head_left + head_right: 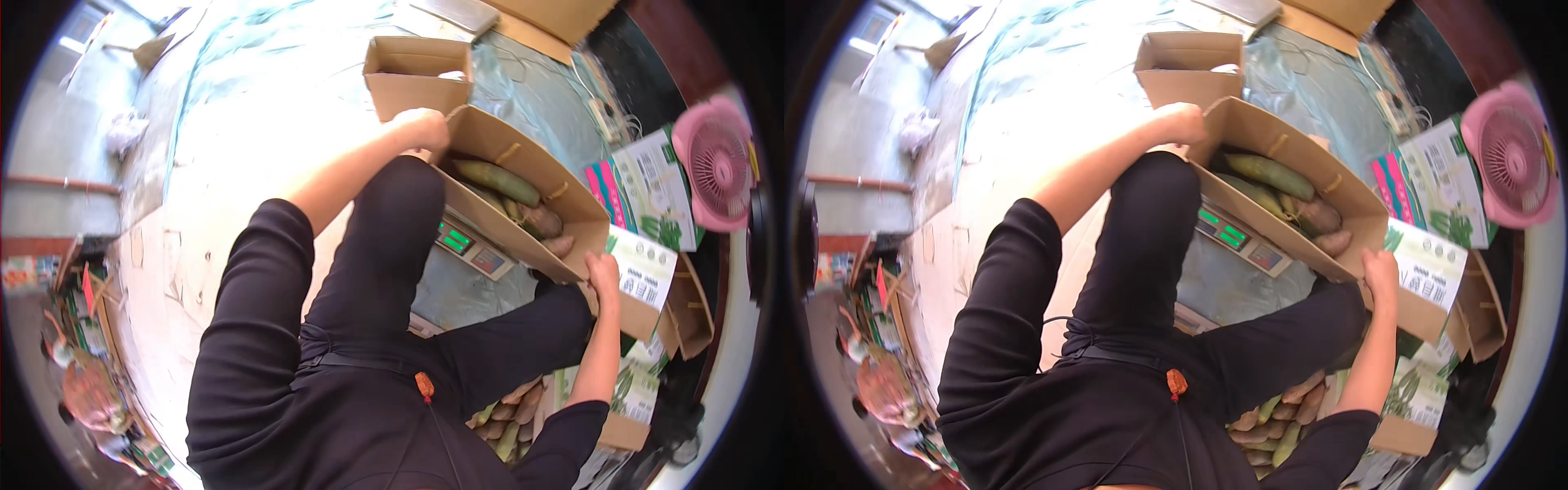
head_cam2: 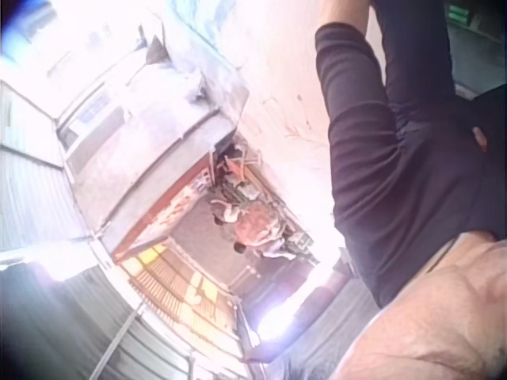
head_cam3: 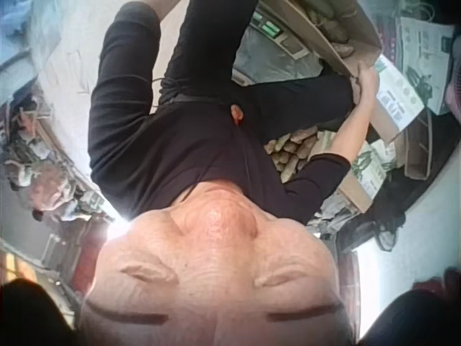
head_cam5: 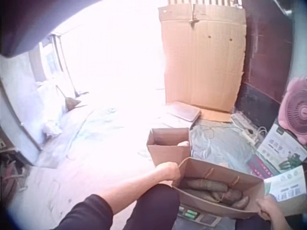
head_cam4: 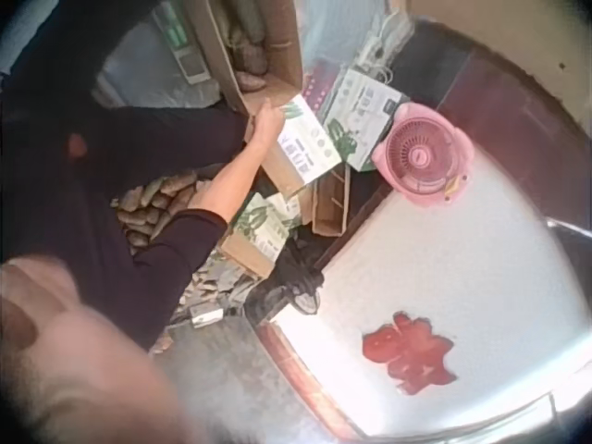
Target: Sorting, weighing, and bagging produce (yams/sweet potatoes) in a packaging facility.
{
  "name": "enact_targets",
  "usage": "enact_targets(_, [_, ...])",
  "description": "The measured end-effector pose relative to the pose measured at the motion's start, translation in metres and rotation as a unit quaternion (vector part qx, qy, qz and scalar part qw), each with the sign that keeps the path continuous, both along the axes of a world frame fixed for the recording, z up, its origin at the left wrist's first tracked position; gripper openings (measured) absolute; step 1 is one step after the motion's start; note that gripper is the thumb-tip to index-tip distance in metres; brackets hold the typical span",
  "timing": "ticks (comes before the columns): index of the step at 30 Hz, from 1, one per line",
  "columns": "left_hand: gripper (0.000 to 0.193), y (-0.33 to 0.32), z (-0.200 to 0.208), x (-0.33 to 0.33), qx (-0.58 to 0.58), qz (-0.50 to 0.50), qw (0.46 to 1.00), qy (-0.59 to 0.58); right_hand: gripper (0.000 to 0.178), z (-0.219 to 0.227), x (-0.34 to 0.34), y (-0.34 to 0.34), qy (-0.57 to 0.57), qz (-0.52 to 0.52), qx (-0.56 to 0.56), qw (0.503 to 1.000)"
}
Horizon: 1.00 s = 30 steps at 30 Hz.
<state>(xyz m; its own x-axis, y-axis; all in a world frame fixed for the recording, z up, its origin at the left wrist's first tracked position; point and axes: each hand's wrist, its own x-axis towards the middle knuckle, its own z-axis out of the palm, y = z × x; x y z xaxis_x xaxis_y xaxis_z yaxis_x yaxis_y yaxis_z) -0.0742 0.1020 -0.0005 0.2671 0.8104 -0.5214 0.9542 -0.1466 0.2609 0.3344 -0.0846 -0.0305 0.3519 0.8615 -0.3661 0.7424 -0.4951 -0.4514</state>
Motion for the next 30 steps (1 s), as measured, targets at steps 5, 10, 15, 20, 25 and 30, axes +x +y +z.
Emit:
enact_targets(5, [0.026, 0.001, -0.017, -0.014, 0.068, 0.034, 0.995, -0.071, 0.032, 0.014, -0.007, 0.018, -0.007, -0.026, 0.011, 1.0])
enact_targets(10, [0.027, 0.011, -0.031, -0.047, 0.104, 0.057, 0.987, -0.108, 0.03, 0.055, -0.037, 0.05, -0.024, -0.009, 0.017, 1.0])
enact_targets(15, [0.016, 0.01, -0.126, -0.157, 0.32, -0.051, 0.946, -0.008, 0.035, 0.078, -0.103, 0.109, -0.069, 0.14, 0.085, 0.984])
enact_targets(20, [0.015, -0.044, -0.11, -0.244, 0.272, -0.072, 0.96, 0.011, 0.042, 0.079, -0.182, 0.133, -0.128, 0.217, 0.114, 0.961])
enact_targets(25, [0.033, -0.157, -0.046, -0.308, 0.203, 0.318, 0.92, -0.109, 0.037, 0.047, -0.285, 0.141, -0.126, 0.32, 0.123, 0.931])
enact_targets(30, [0.036, -0.261, -0.058, -0.402, 0.182, 0.405, 0.896, 0.017, 0.028, 0.019, -0.405, 0.114, -0.107, 0.397, 0.071, 0.909])
